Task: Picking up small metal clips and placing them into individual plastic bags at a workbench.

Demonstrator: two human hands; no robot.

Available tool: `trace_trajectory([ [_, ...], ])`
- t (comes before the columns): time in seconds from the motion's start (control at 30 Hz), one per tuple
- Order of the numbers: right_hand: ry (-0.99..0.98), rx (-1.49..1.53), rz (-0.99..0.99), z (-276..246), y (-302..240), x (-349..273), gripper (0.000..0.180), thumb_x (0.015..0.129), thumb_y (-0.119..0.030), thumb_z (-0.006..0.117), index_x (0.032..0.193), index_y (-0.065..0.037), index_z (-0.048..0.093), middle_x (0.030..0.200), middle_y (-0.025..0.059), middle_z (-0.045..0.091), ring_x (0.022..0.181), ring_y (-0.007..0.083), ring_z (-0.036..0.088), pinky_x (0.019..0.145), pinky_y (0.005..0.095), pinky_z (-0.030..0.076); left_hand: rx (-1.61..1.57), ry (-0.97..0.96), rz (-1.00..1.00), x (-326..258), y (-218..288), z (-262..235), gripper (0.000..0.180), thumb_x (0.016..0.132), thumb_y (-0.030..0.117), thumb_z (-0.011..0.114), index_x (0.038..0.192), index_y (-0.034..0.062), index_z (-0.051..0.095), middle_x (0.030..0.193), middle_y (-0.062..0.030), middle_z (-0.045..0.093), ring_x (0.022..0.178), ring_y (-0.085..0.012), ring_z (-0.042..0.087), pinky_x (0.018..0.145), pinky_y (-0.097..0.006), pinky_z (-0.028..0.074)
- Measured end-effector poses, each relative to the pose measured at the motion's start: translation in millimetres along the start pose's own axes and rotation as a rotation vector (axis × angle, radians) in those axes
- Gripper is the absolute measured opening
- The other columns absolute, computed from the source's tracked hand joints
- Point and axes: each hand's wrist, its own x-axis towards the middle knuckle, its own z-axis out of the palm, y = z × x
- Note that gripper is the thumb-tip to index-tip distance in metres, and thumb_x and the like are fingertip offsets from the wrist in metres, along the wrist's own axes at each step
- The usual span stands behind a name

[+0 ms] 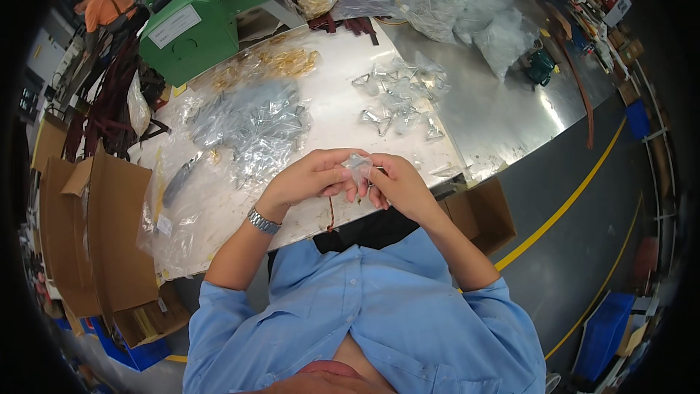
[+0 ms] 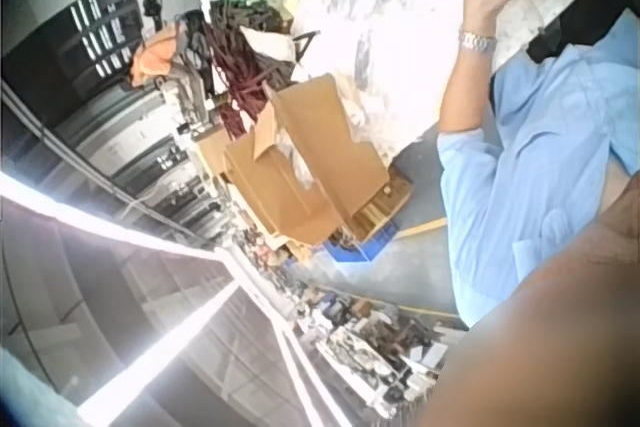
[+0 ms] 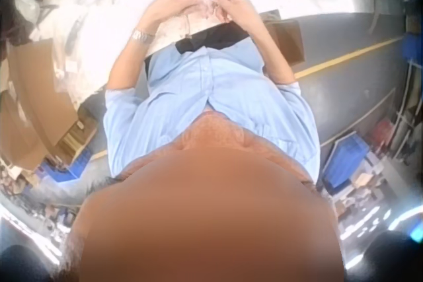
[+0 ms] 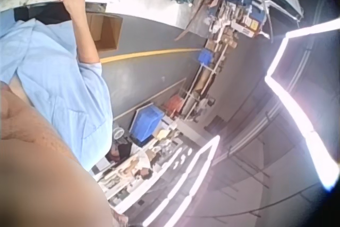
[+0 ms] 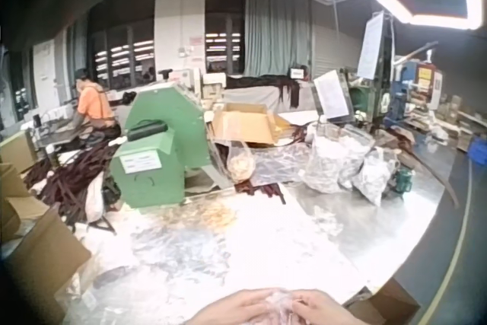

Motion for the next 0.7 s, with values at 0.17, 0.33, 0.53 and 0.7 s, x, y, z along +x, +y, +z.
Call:
trace_trajectory([
  [0.17,0.16,-0.121,-0.041,22.9,-1.1,0.2,0.021,0.112,-0.014,0.048,0.106,-0.001,0.063,0.081,0.0016,0.064,0.058,0.0056,0.057,0.05,0.022,0.044,-0.133,0.318,0.068,13.9,-26.5,13.5,0.041,0.107,0.008,0.053,0.148,0.0027,0.058,0.082,-0.0009,0.069,0.067,-0.0032,0.058,0.057,-0.02,0.04],
  [0.33,0.264,-0.246,-0.147,38.7,5.2,8.6,0.019,0.112,-0.012,0.048,0.107,-0.001,0.064,0.077,0.0031,0.064,0.056,0.0072,0.057,0.05,0.0241,0.044,0.238,0.503,0.1,22.1,-29.4,13.3,0.037,0.107,0.005,0.052,0.143,-0.0012,0.06,0.083,-0.0006,0.065,0.062,-0.0039,0.053,0.057,-0.019,0.041],
  [0.53,0.318,-0.408,-0.273,38.6,-9.0,20.1,0.016,0.11,-0.009,0.052,0.1,0.0,0.061,0.072,0.0084,0.067,0.051,0.0162,0.061,0.048,0.0312,0.047,-0.758,0.065,0.009,7.7,-22.1,-18.4,0.036,0.108,0.007,0.054,0.143,0.0004,0.058,0.079,0.0024,0.059,0.055,-0.0001,0.038,0.05,-0.018,0.032],
  [0.7,0.584,-0.812,-0.4,-27.8,-46.7,33.7,0.016,0.104,-0.009,0.06,0.097,0.002,0.069,0.08,0.011,0.072,0.064,0.019,0.065,0.06,0.0321,0.048,-0.365,0.26,0.047,-1.7,-9.0,-13.9,0.03,0.108,0.013,0.055,0.134,0.0015,0.063,0.078,0.0042,0.057,0.054,0.0004,0.035,0.048,-0.017,0.026],
])
